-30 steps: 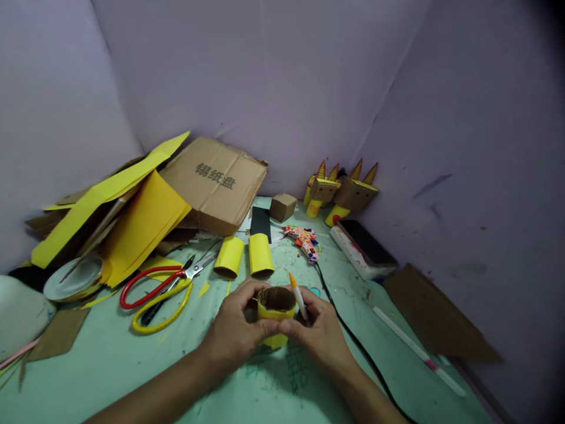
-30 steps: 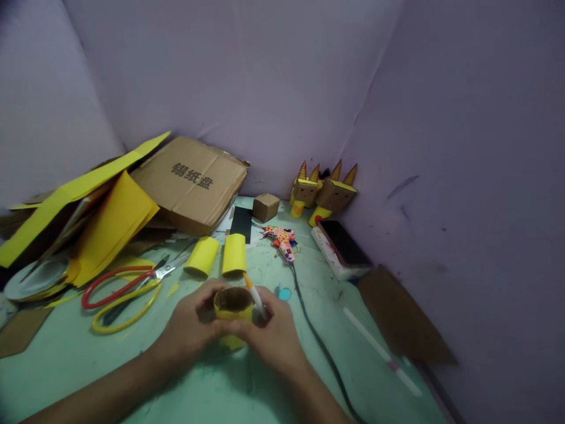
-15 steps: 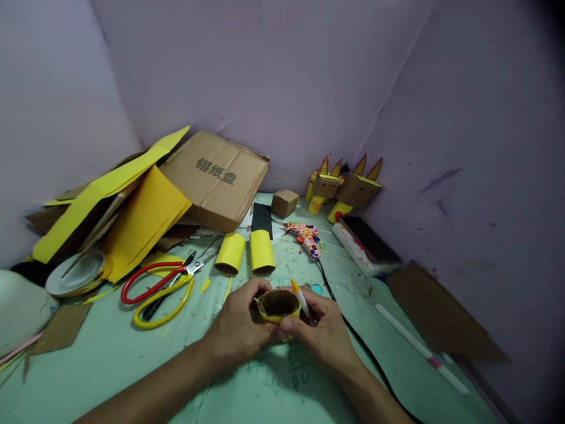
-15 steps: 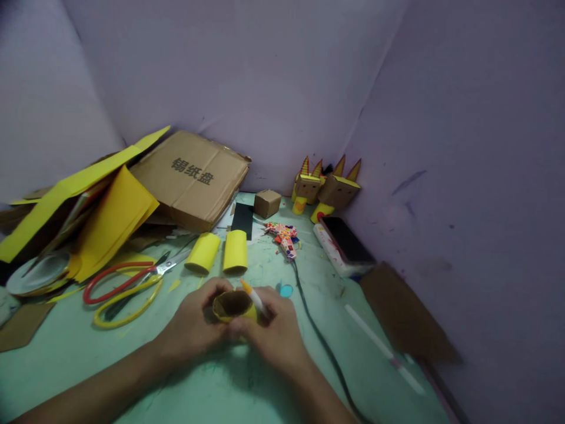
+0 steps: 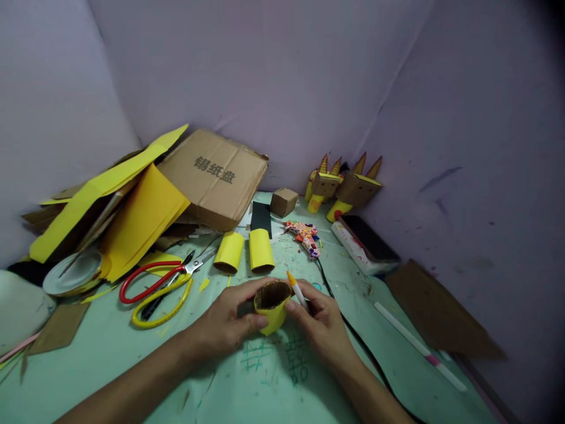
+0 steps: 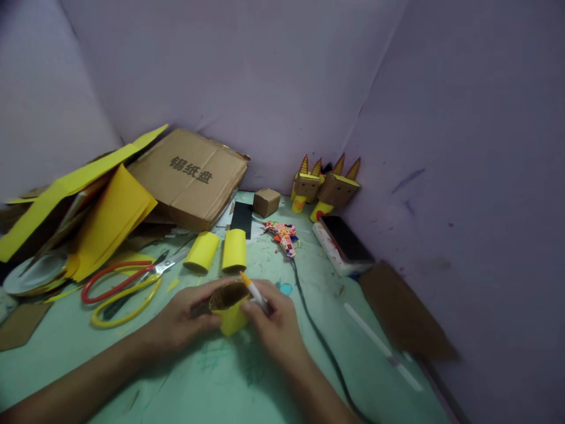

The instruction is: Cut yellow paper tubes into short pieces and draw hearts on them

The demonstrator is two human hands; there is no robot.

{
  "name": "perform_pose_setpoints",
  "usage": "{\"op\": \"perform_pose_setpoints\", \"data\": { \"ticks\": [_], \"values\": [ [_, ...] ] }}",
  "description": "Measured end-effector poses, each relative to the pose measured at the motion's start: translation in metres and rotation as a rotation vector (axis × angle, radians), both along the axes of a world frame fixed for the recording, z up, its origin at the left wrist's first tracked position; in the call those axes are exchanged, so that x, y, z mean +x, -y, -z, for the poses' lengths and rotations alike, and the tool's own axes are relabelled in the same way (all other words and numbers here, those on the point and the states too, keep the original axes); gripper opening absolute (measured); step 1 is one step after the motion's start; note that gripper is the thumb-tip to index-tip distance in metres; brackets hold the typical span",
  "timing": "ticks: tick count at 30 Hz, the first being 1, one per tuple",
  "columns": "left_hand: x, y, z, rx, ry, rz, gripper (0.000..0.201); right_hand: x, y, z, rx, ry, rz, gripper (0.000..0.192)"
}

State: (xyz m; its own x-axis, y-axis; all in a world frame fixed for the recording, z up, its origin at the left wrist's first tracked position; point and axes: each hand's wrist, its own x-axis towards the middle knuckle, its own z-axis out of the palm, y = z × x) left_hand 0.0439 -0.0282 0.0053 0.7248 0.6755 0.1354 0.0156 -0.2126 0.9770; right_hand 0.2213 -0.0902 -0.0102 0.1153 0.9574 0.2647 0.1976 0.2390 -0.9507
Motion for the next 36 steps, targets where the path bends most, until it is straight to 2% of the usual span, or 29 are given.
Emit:
{"op": "perform_pose_setpoints", "data": {
  "ticks": [4,6,11,15,19,22,25,28,31,36],
  "values": [
    [0.0041,0.0006,0.0026,-0.079,-0.056,-0.14,0.047,-0.0016,0.0019,0.0015,-0.063,0.003,-0.002,0.037],
    [0.0054,0.0014,0.0026,-0.097,-0.098,-0.17,0.05,-0.002,0.002,0.0024,-0.071,0.0,-0.016,0.04],
    [0.0039,0.0025,-0.0015,-0.017,-0.059,-0.049,0.043,-0.0008,0.002,0.0032,-0.063,-0.028,0.021,0.03],
    [0.0055,0.0055,-0.0002,-0.009,-0.176,-0.149,0.034,-0.0025,0.0041,-0.0024,-0.021,0.044,-0.019,0.031],
    [0.0075,0.0086,0.0032,0.093,-0.254,-0.235,0.042,-0.0055,0.0048,-0.005,-0.04,0.038,-0.028,0.025],
    [0.0045,0.0074,0.0009,0.114,-0.169,-0.139,0.039,-0.0051,0.0042,-0.0029,-0.036,0.048,0.009,0.02],
    [0.0008,0.0053,-0.0037,0.068,-0.091,-0.048,0.034,-0.0035,0.0044,-0.0012,0.007,0.077,0.026,0.022],
    [0.0009,0.006,-0.0048,0.043,-0.13,-0.142,0.024,-0.0037,0.0054,-0.0015,0.042,0.089,-0.016,0.027],
    [0.0026,0.0082,-0.0019,0.096,-0.149,-0.257,0.012,-0.0061,0.0058,-0.002,0.04,0.074,-0.013,0.023],
    [0.0003,0.0095,0.0023,0.243,-0.129,-0.153,0.019,-0.0084,0.0056,0.0001,0.008,0.078,0.077,0.01]
  ]
}}
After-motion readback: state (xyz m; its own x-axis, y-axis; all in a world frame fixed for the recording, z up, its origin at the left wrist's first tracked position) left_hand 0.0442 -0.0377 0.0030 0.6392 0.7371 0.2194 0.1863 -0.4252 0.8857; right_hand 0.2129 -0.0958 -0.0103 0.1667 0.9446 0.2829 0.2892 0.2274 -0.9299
